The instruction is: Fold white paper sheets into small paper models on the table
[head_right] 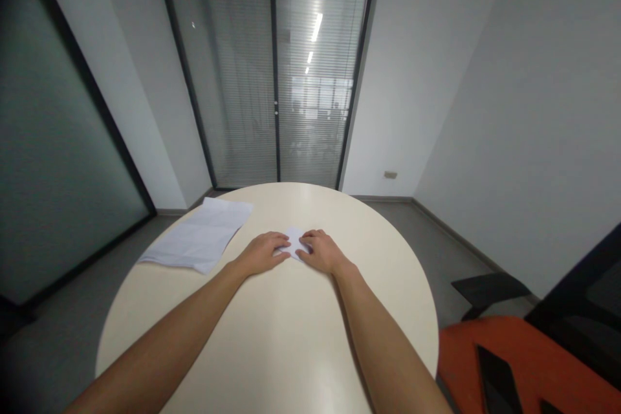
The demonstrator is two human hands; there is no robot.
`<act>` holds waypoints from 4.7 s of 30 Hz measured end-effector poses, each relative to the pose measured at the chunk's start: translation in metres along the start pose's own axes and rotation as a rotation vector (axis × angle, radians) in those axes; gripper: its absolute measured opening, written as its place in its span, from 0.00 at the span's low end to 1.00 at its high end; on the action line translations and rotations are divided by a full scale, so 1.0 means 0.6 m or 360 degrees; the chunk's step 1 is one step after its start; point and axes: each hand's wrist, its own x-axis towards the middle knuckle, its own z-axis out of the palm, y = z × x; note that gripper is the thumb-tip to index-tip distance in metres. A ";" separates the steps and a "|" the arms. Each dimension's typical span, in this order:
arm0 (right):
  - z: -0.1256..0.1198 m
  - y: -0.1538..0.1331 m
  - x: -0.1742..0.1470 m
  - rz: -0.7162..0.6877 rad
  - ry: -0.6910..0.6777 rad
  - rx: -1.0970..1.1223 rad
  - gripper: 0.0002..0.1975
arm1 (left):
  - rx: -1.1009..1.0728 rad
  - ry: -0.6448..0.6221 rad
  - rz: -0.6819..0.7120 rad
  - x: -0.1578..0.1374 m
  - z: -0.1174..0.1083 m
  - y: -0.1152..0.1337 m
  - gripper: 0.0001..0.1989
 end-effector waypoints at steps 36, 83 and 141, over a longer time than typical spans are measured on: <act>-0.013 0.002 -0.006 -0.0076 -0.0078 0.0324 0.17 | 0.0043 -0.0014 -0.0159 0.001 -0.011 0.003 0.13; 0.000 0.012 -0.001 0.0007 0.0093 0.0281 0.21 | 0.0164 0.0077 -0.0309 0.003 -0.003 -0.003 0.12; 0.018 0.021 0.001 -0.0244 -0.0109 0.0098 0.20 | 0.0013 0.0031 0.0016 0.004 0.001 -0.005 0.14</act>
